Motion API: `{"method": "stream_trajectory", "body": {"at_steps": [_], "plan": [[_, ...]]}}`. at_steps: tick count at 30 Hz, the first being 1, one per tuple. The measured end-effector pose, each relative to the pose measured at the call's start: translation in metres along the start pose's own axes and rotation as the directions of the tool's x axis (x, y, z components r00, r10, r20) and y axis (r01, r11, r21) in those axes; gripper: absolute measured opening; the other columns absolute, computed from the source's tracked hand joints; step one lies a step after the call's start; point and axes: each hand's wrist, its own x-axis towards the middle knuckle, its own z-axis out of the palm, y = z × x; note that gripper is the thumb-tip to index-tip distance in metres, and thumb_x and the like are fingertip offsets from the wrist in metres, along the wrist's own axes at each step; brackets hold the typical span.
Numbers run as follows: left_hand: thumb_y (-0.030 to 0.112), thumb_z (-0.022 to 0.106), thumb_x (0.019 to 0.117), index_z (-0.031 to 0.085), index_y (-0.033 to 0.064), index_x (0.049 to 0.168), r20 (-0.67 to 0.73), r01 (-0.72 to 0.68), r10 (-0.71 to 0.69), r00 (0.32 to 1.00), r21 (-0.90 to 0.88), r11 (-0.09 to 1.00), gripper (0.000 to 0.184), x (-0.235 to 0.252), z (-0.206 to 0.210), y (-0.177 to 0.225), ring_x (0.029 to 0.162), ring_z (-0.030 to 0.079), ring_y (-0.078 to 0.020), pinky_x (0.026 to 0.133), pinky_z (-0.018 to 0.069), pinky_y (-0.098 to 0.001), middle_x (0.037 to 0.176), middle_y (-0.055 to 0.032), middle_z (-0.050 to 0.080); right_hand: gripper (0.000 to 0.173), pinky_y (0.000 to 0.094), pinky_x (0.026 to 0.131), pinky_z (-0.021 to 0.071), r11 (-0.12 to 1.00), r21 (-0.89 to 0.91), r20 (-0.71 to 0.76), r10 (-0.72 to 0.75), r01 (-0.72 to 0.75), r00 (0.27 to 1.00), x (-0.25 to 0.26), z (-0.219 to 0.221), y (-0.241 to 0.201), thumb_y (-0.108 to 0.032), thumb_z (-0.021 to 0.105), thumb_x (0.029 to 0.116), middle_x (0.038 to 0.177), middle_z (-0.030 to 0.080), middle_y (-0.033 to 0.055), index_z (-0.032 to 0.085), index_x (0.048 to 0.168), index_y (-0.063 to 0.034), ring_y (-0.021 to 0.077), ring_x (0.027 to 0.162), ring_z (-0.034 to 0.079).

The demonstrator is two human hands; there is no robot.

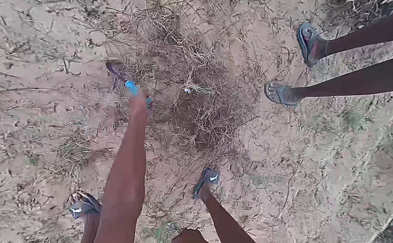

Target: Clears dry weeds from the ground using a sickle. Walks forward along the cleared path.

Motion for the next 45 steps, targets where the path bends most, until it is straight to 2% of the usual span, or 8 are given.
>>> {"method": "stream_trajectory", "body": {"at_steps": [4, 8, 13, 22, 26, 34, 37, 45], "plan": [[0.017, 0.061, 0.0988, 0.054, -0.0025, 0.122, 0.308, -0.010, -0.072, 0.949, 0.255, 0.967, 0.031, -0.110, 0.129, -0.090, 0.055, 0.058, -0.0132, 0.050, 0.0523, -0.0281, 0.079, -0.0075, 0.060, 0.040, 0.0678, 0.102, 0.0408, 0.994, 0.085, -0.018, 0.069, -0.068, 0.997, -0.007, -0.009, 0.031, -0.026, 0.055, 0.1026, 0.137, 0.061, 0.0275, 0.065, 0.128, 0.0029, 0.0454, 0.130, 0.055], [0.015, 0.069, 0.0948, 0.051, -0.0040, 0.141, 0.312, -0.289, 0.063, 0.948, 0.759, 0.583, 0.053, -0.209, 0.095, -0.112, 0.100, 0.071, -0.0353, 0.090, 0.0559, -0.0518, 0.109, -0.0242, 0.070, 0.040, 0.0669, 0.103, 0.0407, 0.979, 0.206, -0.112, 0.029, -0.006, 0.993, -0.025, -0.011, 0.037, -0.025, 0.056, 0.1025, 0.137, 0.061, 0.0272, 0.066, 0.126, 0.0054, 0.0440, 0.131, 0.055], [0.011, 0.072, 0.0893, 0.047, -0.0109, 0.142, 0.486, -0.587, 0.389, 0.782, 0.785, 0.199, 0.062, -0.283, 0.026, -0.130, 0.094, 0.069, -0.0493, 0.084, 0.0515, -0.0640, 0.103, -0.0328, 0.069, 0.038, 0.0682, 0.091, 0.0455, 0.924, 0.382, -0.156, 0.041, 0.022, 0.987, -0.021, 0.017, 0.050, -0.026, 0.062, 0.0996, 0.129, 0.062, 0.0293, 0.067, 0.115, 0.0080, 0.0461, 0.122, 0.058], [-0.001, 0.059, 0.0975, 0.058, 0.0011, 0.139, 0.684, -0.953, -0.711, 0.165, -0.076, -0.295, 0.041, -0.344, 0.192, -0.344, 0.113, 0.065, -0.0473, 0.092, 0.0522, -0.0617, 0.122, -0.0283, 0.067, 0.034, 0.0541, 0.099, 0.0458, 0.800, 0.482, -0.285, -0.242, 0.356, 0.928, -0.070, 0.047, 0.077, -0.014, 0.052, 0.1049, 0.131, 0.062, 0.0268, 0.059, 0.127, 0.0109, 0.0367, 0.121, 0.061], [-0.005, 0.061, 0.0946, 0.064, 0.0045, 0.136, 0.693, -0.843, -0.581, 0.427, 0.072, -0.534, 0.043, -0.263, 0.217, -0.318, 0.122, 0.061, -0.0487, 0.097, 0.0487, -0.0670, 0.131, -0.0271, 0.064, 0.035, 0.0586, 0.097, 0.0458, 0.810, 0.491, -0.235, -0.231, 0.320, 0.944, -0.065, 0.035, 0.099, -0.020, 0.052, 0.1060, 0.131, 0.063, 0.0251, 0.063, 0.124, 0.0076, 0.0379, 0.123, 0.060], [0.000, 0.068, 0.0936, 0.060, 0.0003, 0.128, 0.727, -0.466, -0.134, 0.673, 0.277, -0.840, 0.035, -0.106, 0.131, 0.053, 0.099, 0.068, -0.0517, 0.081, 0.0528, -0.0647, 0.104, -0.0320, 0.067, 0.036, 0.0666, 0.091, 0.0454, 0.783, 0.392, -0.309, -0.382, 0.483, 0.871, -0.063, 0.025, 0.129, -0.022, 0.060, 0.1010, 0.126, 0.064, 0.0291, 0.067, 0.114, 0.0106, 0.0442, 0.119, 0.061], [0.005, 0.079, 0.0858, 0.069, 0.0068, 0.122, 0.848, -0.645, -0.353, 0.395, -0.018, -0.764, 0.037, -0.149, 0.169, -0.010, 0.089, 0.070, -0.0511, 0.068, 0.0538, -0.0677, 0.102, -0.0266, 0.071, 0.039, 0.0660, 0.085, 0.0475, 0.794, 0.426, -0.310, -0.322, 0.434, 0.894, -0.078, 0.009, 0.145, -0.028, 0.060, 0.1016, 0.119, 0.065, 0.0292, 0.067, 0.106, 0.0100, 0.0441, 0.113, 0.062], [-0.003, 0.065, 0.0938, 0.063, 0.0129, 0.138, 0.598, -0.773, -0.657, 0.459, -0.095, -0.627, 0.047, -0.220, 0.244, -0.255, 0.111, 0.066, -0.0490, 0.092, 0.0504, -0.0661, 0.117, -0.0267, 0.069, 0.042, 0.0657, 0.090, 0.0474, 0.772, 0.422, -0.364, -0.335, 0.475, 0.869, -0.088, -0.007, 0.156, -0.033, 0.057, 0.1026, 0.128, 0.065, 0.0255, 0.069, 0.116, 0.0046, 0.0427, 0.120, 0.061]]}}
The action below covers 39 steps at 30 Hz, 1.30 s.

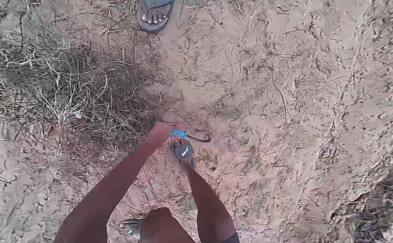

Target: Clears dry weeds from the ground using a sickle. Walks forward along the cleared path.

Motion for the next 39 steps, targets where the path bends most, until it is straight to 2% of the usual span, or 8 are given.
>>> {"method": "stream_trajectory", "body": {"at_steps": [8, 14, 19, 25, 29, 34, 36, 39], "plan": [[-0.002, 0.072, 0.0889, 0.063, 0.0091, 0.135, -0.196, 0.664, -0.634, 0.748, 0.213, 0.717, 0.048, -0.262, -0.061, -0.295, 0.102, 0.066, -0.0549, 0.078, 0.0517, -0.0722, 0.110, -0.0317, 0.067, 0.035, 0.0647, 0.089, 0.0464, 0.999, 0.047, 0.000, -0.007, 0.007, 1.000, -0.030, 0.002, 0.007, -0.026, 0.060, 0.1003, 0.125, 0.064, 0.0272, 0.068, 0.111, 0.0069, 0.0426, 0.119, 0.060], [-0.003, 0.069, 0.0899, 0.071, 0.0039, 0.116, -0.283, 0.470, -0.385, 0.878, 0.369, 0.802, 0.027, -0.362, -0.095, -0.249, 0.092, 0.069, -0.0492, 0.071, 0.0536, -0.0642, 0.097, -0.0258, 0.069, 0.032, 0.0630, 0.090, 0.0466, 0.999, 0.014, 0.012, 0.040, -0.040, 0.999, -0.005, 0.048, -0.022, -0.020, 0.060, 0.0990, 0.122, 0.065, 0.0275, 0.066, 0.113, 0.0083, 0.0411, 0.112, 0.063], [-0.007, 0.052, 0.0990, 0.066, 0.0045, 0.130, 0.082, 0.053, -0.074, 0.994, 0.228, 0.972, 0.036, -0.315, 0.046, -0.162, 0.111, 0.065, -0.0484, 0.092, 0.0501, -0.0629, 0.116, -0.0280, 0.068, 0.033, 0.0612, 0.094, 0.0457, 0.995, -0.038, 0.005, 0.091, -0.091, 0.996, 0.029, 0.080, -0.046, -0.020, 0.058, 0.1006, 0.126, 0.063, 0.0263, 0.065, 0.118, 0.0078, 0.0401, 0.117, 0.061], [-0.012, 0.047, 0.0999, 0.063, -0.0012, 0.131, 0.306, -0.339, 0.268, 0.914, 0.209, 0.917, 0.036, -0.205, 0.197, -0.121, 0.119, 0.060, -0.0493, 0.098, 0.0460, -0.0652, 0.122, -0.0304, 0.064, 0.034, 0.0651, 0.095, 0.0447, 0.980, -0.103, 0.035, 0.175, -0.170, 0.984, 0.082, 0.117, -0.045, -0.024, 0.055, 0.1032, 0.129, 0.063, 0.0277, 0.066, 0.118, 0.0047, 0.0439, 0.124, 0.058], [-0.010, 0.054, 0.0974, 0.066, -0.0002, 0.126, -0.011, 0.011, -0.008, 1.000, 0.356, 0.934, 0.033, -0.206, 0.103, -0.213, 0.116, 0.061, -0.0527, 0.095, 0.0459, -0.0684, 0.116, -0.0315, 0.066, 0.035, 0.0656, 0.092, 0.0454, 0.956, -0.113, 0.025, 0.275, -0.271, 0.961, 0.101, 0.126, -0.041, -0.025, 0.055, 0.1029, 0.127, 0.063, 0.0276, 0.067, 0.115, 0.0056, 0.0440, 0.121, 0.060], [-0.013, 0.058, 0.0912, 0.062, -0.0053, 0.114, -0.524, 0.383, -0.168, 0.835, 0.333, 0.862, 0.024, -0.330, -0.026, -0.357, 0.098, 0.059, -0.0635, 0.081, 0.0448, -0.0752, 0.100, -0.0386, 0.063, 0.033, 0.0634, 0.092, 0.0456, 0.940, -0.123, 0.021, 0.324, -0.319, 0.946, 0.107, 0.130, -0.046, -0.022, 0.055, 0.1025, 0.125, 0.064, 0.0267, 0.066, 0.116, 0.0060, 0.0419, 0.117, 0.061], [-0.009, 0.056, 0.0972, 0.055, -0.0086, 0.121, -0.446, 0.473, -0.314, 0.838, 0.307, 0.826, 0.024, -0.377, -0.055, -0.353, 0.106, 0.057, -0.0625, 0.086, 0.0445, -0.0718, 0.107, -0.0390, 0.060, 0.032, 0.0632, 0.092, 0.0455, 0.942, -0.130, 0.007, 0.313, -0.309, 0.950, 0.107, 0.126, -0.054, -0.021, 0.055, 0.1023, 0.125, 0.064, 0.0269, 0.067, 0.115, 0.0061, 0.0422, 0.118, 0.061], [-0.008, 0.059, 0.0918, 0.060, -0.0073, 0.105, -0.565, 0.157, 0.114, 0.817, 0.409, 0.899, 0.013, -0.366, -0.001, -0.354, 0.082, 0.063, -0.0589, 0.064, 0.0466, -0.0687, 0.086, -0.0340, 0.061, 0.034, 0.0657, 0.093, 0.0458, 0.955, -0.155, -0.063, 0.246, -0.253, 0.967, 0.101, 0.112, -0.053, -0.022, 0.056, 0.1021, 0.126, 0.063, 0.0295, 0.067, 0.112, 0.0081, 0.0459, 0.122, 0.059]]}}
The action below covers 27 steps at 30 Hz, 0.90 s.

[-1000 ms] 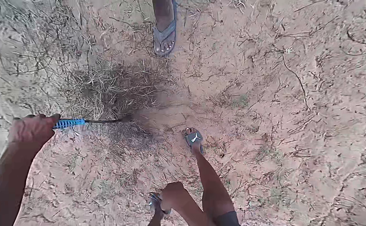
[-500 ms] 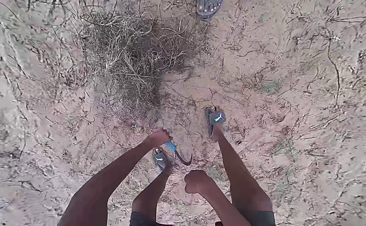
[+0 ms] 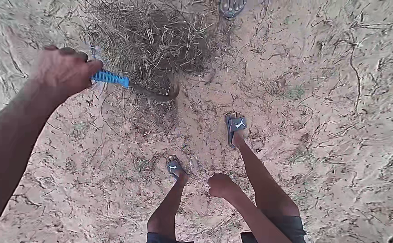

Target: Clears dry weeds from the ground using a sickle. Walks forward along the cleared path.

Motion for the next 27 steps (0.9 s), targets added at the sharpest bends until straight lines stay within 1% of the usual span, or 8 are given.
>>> {"method": "stream_trajectory", "body": {"at_steps": [5, 8, 10, 14, 17, 19, 21, 27], "plan": [[-0.010, 0.057, 0.0967, 0.069, 0.0040, 0.123, 0.343, -0.160, 0.295, 0.892, -0.371, 0.915, 0.032, 0.047, 0.086, 0.238, 0.112, 0.065, -0.0479, 0.091, 0.0513, -0.0627, 0.114, -0.0266, 0.069, 0.035, 0.0647, 0.094, 0.0458, 0.997, 0.029, 0.070, 0.072, -0.075, 0.995, -0.010, -0.011, 0.008, -0.023, 0.057, 0.1028, 0.128, 0.063, 0.0288, 0.067, 0.116, 0.0073, 0.0449, 0.122, 0.059], [-0.010, 0.047, 0.1009, 0.062, -0.0018, 0.130, 0.519, -0.250, 0.457, 0.723, -0.420, 0.873, 0.034, 0.082, 0.109, 0.310, 0.119, 0.060, -0.0462, 0.100, 0.0462, -0.0601, 0.122, -0.0282, 0.065, 0.035, 0.0632, 0.092, 0.0464, 0.998, 0.044, 0.121, 0.048, -0.054, 0.992, -0.010, -0.015, 0.017, -0.025, 0.055, 0.1039, 0.122, 0.065, 0.0274, 0.068, 0.113, 0.0064, 0.0431, 0.116, 0.062], [-0.013, 0.050, 0.0986, 0.064, -0.0028, 0.125, 0.513, -0.235, 0.397, 0.761, -0.352, 0.906, 0.032, 0.083, 0.113, 0.288, 0.115, 0.062, -0.0471, 0.095, 0.0485, -0.0606, 0.116, -0.0283, 0.066, 0.034, 0.0628, 0.090, 0.0465, 0.998, 0.045, 0.130, 0.039, -0.045, 0.991, -0.013, -0.015, 0.022, -0.025, 0.054, 0.1039, 0.119, 0.066, 0.0272, 0.068, 0.110, 0.0060, 0.0427, 0.113, 0.063], [-0.012, 0.059, 0.0950, 0.066, -0.0024, 0.120, 0.387, 0.144, -0.100, 0.917, -0.085, 0.986, 0.028, 0.084, 0.042, 0.117, 0.110, 0.061, -0.0586, 0.089, 0.0464, -0.0717, 0.109, -0.0354, 0.065, 0.032, 0.0638, 0.091, 0.0462, 0.994, 0.063, 0.117, 0.078, -0.086, 0.990, -0.023, -0.018, 0.027, -0.021, 0.058, 0.1022, 0.124, 0.064, 0.0283, 0.066, 0.113, 0.0079, 0.0436, 0.117, 0.061], [-0.012, 0.059, 0.0951, 0.057, -0.0081, 0.122, 0.347, 0.372, -0.387, 0.854, 0.114, 0.921, 0.027, 0.077, -0.042, 0.006, 0.114, 0.055, -0.0631, 0.092, 0.0423, -0.0726, 0.112, -0.0397, 0.060, 0.034, 0.0642, 0.092, 0.0458, 0.997, 0.044, 0.103, 0.058, -0.063, 0.993, -0.027, -0.025, 0.025, -0.023, 0.058, 0.1025, 0.126, 0.064, 0.0284, 0.066, 0.115, 0.0078, 0.0440, 0.119, 0.061], [-0.009, 0.060, 0.0961, 0.057, -0.0081, 0.123, 0.322, 0.279, -0.319, 0.891, 0.166, 0.946, 0.027, 0.069, -0.057, -0.025, 0.111, 0.057, -0.0603, 0.093, 0.0448, -0.0689, 0.110, -0.0375, 0.061, 0.034, 0.0637, 0.091, 0.0461, 0.998, 0.029, 0.096, 0.049, -0.052, 0.994, -0.026, -0.028, 0.024, -0.024, 0.058, 0.1021, 0.124, 0.064, 0.0278, 0.067, 0.114, 0.0071, 0.0434, 0.118, 0.061], [-0.008, 0.062, 0.0878, 0.063, -0.0030, 0.103, -0.052, -0.141, 0.144, 0.988, 0.055, 0.988, 0.016, 0.049, -0.004, -0.023, 0.078, 0.062, -0.0537, 0.064, 0.0476, -0.0648, 0.084, -0.0289, 0.061, 0.033, 0.0633, 0.090, 0.0464, 0.999, 0.025, 0.109, 0.044, -0.047, 0.993, -0.026, -0.025, 0.022, -0.023, 0.059, 0.1012, 0.123, 0.064, 0.0277, 0.066, 0.113, 0.0071, 0.0430, 0.116, 0.061], [-0.011, 0.057, 0.0958, 0.069, 0.0040, 0.124, 0.362, -0.255, 0.384, 0.849, -0.355, 0.900, 0.034, 0.101, 0.063, 0.286, 0.110, 0.065, -0.0449, 0.091, 0.0511, -0.0579, 0.111, -0.0249, 0.069, 0.033, 0.0630, 0.088, 0.0472, 0.997, 0.053, 0.121, 0.040, -0.047, 0.992, -0.020, -0.026, 0.020, -0.023, 0.059, 0.1015, 0.124, 0.064, 0.0278, 0.067, 0.111, 0.0075, 0.0432, 0.116, 0.061]]}}
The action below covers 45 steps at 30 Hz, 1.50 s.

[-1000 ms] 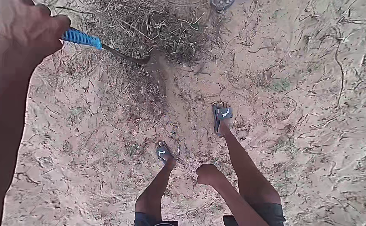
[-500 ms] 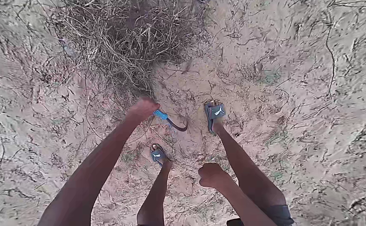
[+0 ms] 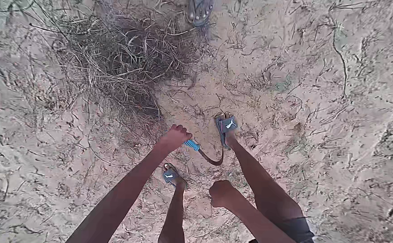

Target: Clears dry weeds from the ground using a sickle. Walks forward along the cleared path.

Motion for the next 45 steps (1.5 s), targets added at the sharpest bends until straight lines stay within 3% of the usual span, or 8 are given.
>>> {"method": "stream_trajectory", "body": {"at_steps": [4, 13, 20, 25, 28, 33, 39, 45], "plan": [[-0.014, 0.052, 0.0977, 0.064, -0.0051, 0.123, 0.034, 0.094, -0.094, 0.995, -0.003, 0.996, 0.030, 0.038, 0.020, 0.011, 0.112, 0.062, -0.0527, 0.089, 0.0488, -0.0637, 0.112, -0.0329, 0.065, 0.030, 0.0633, 0.089, 0.0468, 0.998, 0.069, 0.007, -0.016, 0.016, 1.000, 0.005, 0.010, 0.008, -0.018, 0.060, 0.0999, 0.124, 0.063, 0.0289, 0.067, 0.109, 0.0094, 0.0446, 0.119, 0.060], [-0.008, 0.071, 0.0856, 0.059, 0.0016, 0.114, -0.228, 0.651, -0.610, 0.759, 0.287, 0.703, 0.032, -0.195, -0.093, -0.247, 0.092, 0.064, -0.0510, 0.075, 0.0506, -0.0665, 0.095, -0.0273, 0.063, 0.032, 0.0636, 0.086, 0.0470, 0.996, 0.019, -0.112, -0.083, 0.085, 0.990, -0.001, 0.018, 0.012, -0.021, 0.060, 0.1000, 0.118, 0.065, 0.0289, 0.066, 0.107, 0.0098, 0.0435, 0.111, 0.063], [-0.012, 0.060, 0.0925, 0.071, 0.0011, 0.116, -0.004, 0.197, -0.199, 0.980, -0.101, 0.975, 0.029, -0.159, 0.010, 0.019, 0.099, 0.068, -0.0496, 0.078, 0.0525, -0.0631, 0.104, -0.0269, 0.071, 0.034, 0.0617, 0.092, 0.0452, 0.999, -0.038, -0.081, -0.037, 0.034, 0.996, 0.003, 0.021, 0.008, -0.023, 0.057, 0.1023, 0.122, 0.064, 0.0280, 0.065, 0.112, 0.0085, 0.0424, 0.117, 0.061], [-0.012, 0.042, 0.1010, 0.060, -0.0069, 0.132, 0.449, 0.161, -0.007, 0.894, -0.305, 0.939, 0.036, -0.086, 0.143, 0.154, 0.125, 0.056, -0.0522, 0.103, 0.0433, -0.0651, 0.126, -0.0348, 0.062, 0.036, 0.0627, 0.093, 0.0450, 0.995, -0.093, -0.105, -0.055, 0.045, 0.993, 0.007, 0.020, 0.008, -0.025, 0.056, 0.1039, 0.124, 0.063, 0.0291, 0.066, 0.112, 0.0085, 0.0443, 0.121, 0.059], [-0.011, 0.045, 0.1002, 0.060, -0.0091, 0.129, 0.518, 0.332, -0.184, 0.836, -0.209, 0.920, 0.032, -0.074, 0.167, 0.121, 0.125, 0.057, -0.0500, 0.101, 0.0459, -0.0620, 0.126, -0.0331, 0.062, 0.036, 0.0630, 0.093, 0.0453, 0.994, -0.104, -0.072, -0.049, 0.041, 0.996, 0.011, 0.024, 0.005, -0.024, 0.056, 0.1039, 0.126, 0.062, 0.0295, 0.065, 0.113, 0.0088, 0.0447, 0.122, 0.058], [-0.014, 0.052, 0.0968, 0.064, -0.0129, 0.112, 0.126, 0.437, -0.434, 0.892, 0.008, 0.900, 0.019, -0.117, 0.082, -0.025, 0.108, 0.062, -0.0574, 0.086, 0.0496, -0.0673, 0.108, -0.0371, 0.064, 0.037, 0.0635, 0.093, 0.0451, 0.994, -0.097, -0.110, -0.063, 0.053, 0.992, 0.015, 0.029, -0.004, -0.025, 0.055, 0.1046, 0.125, 0.062, 0.0306, 0.065, 0.113, 0.0098, 0.0455, 0.121, 0.058], [-0.013, 0.056, 0.0942, 0.063, -0.0090, 0.119, 0.035, 0.692, -0.691, 0.722, -0.029, 0.721, 0.026, -0.184, -0.026, -0.005, 0.112, 0.060, -0.0577, 0.089, 0.0472, -0.0694, 0.111, -0.0357, 0.064, 0.036, 0.0616, 0.092, 0.0449, 0.999, -0.040, -0.167, -0.021, 0.014, 0.986, 0.022, 0.035, -0.007, -0.027, 0.057, 0.1032, 0.118, 0.066, 0.0270, 0.067, 0.111, 0.0072, 0.0414, 0.112, 0.063], [0.014, 0.069, 0.0908, 0.066, 0.0095, 0.129, 0.479, 0.907, -0.836, 0.267, -0.418, 0.049, 0.039, -0.364, -0.001, 0.173, 0.111, 0.069, -0.0442, 0.088, 0.0542, -0.0638, 0.116, -0.0239, 0.072, 0.036, 0.0624, 0.094, 0.0472, 0.999, -0.015, -0.327, -0.036, 0.033, 0.944, 0.021, 0.073, -0.002, -0.027, 0.061, 0.1004, 0.119, 0.067, 0.0259, 0.068, 0.117, 0.0041, 0.0410, 0.112, 0.065]]}}
